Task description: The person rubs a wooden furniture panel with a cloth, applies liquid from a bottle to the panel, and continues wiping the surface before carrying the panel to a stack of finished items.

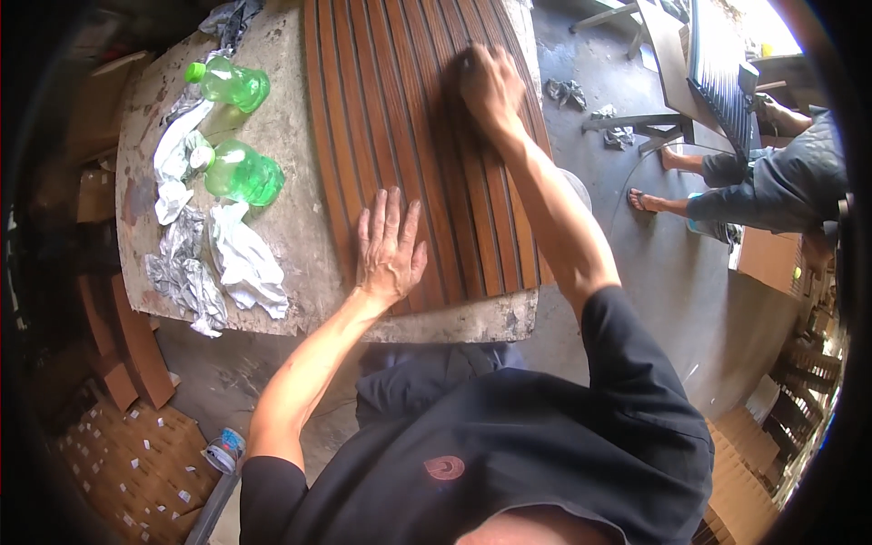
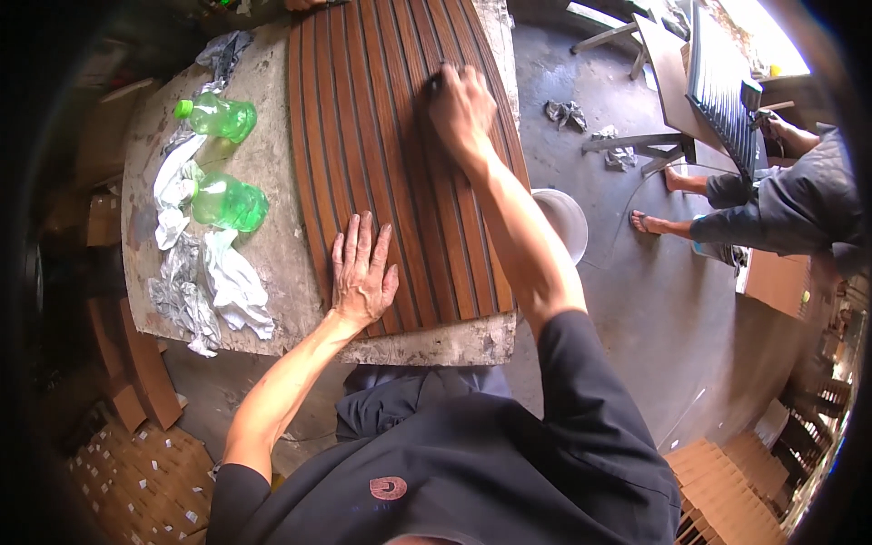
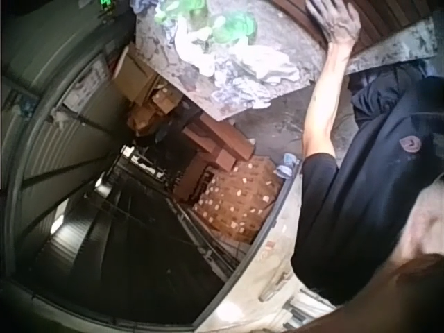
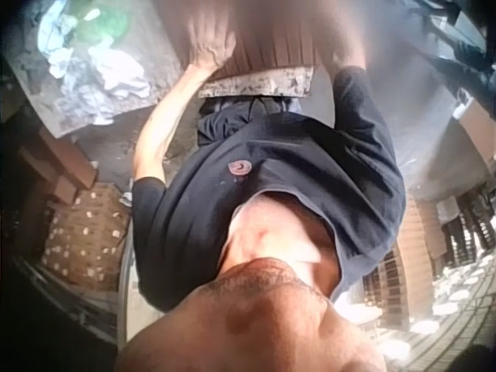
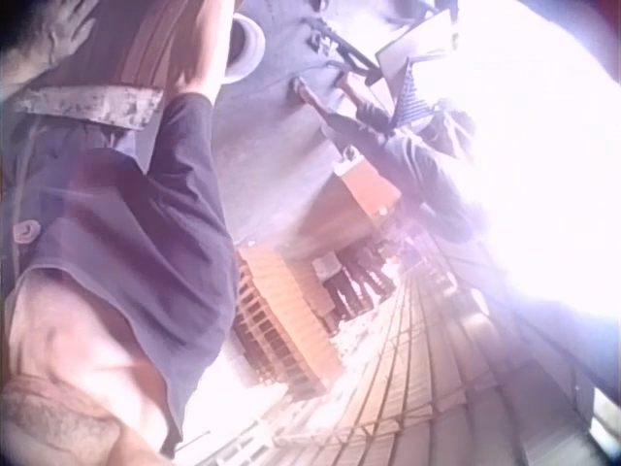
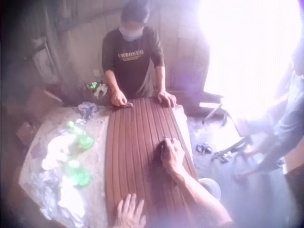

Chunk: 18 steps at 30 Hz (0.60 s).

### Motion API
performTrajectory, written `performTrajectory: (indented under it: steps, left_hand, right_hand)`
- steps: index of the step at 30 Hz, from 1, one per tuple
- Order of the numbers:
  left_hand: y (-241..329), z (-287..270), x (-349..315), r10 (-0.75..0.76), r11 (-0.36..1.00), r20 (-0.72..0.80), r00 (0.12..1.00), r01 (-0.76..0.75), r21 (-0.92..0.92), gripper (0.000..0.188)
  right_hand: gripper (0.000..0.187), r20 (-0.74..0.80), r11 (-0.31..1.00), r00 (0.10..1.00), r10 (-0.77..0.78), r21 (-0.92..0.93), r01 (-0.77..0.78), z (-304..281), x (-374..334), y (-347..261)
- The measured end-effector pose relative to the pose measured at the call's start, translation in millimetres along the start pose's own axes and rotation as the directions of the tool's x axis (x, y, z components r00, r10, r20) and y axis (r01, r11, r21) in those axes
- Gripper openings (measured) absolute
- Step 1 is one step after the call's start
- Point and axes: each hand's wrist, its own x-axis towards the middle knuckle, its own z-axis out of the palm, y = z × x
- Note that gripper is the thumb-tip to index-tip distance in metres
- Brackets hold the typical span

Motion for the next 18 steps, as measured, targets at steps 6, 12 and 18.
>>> performTrajectory:
  steps: [6, 12, 18]
  left_hand:
    - [-14, -1, -15, -0.049, 0.999, -0.011, 0.999, 0.049, -0.009, 0.075]
    - [-7, -3, -11, -0.040, 0.999, 0.004, 0.999, 0.040, -0.015, 0.075]
    - [-6, -6, -10, -0.045, 0.999, -0.004, 0.999, 0.045, 0.008, 0.076]
  right_hand:
    - [0.030, 0.054, 0.984, 0.994, -0.094, 0.155, 0.085, -55, -99, -26]
    - [0.043, 0.239, 0.994, 0.969, 0.065, 0.075, -0.085, -156, -220, -26]
    - [0.027, -0.024, 0.994, 0.999, -0.046, 0.101, 0.048, -31, -64, -18]
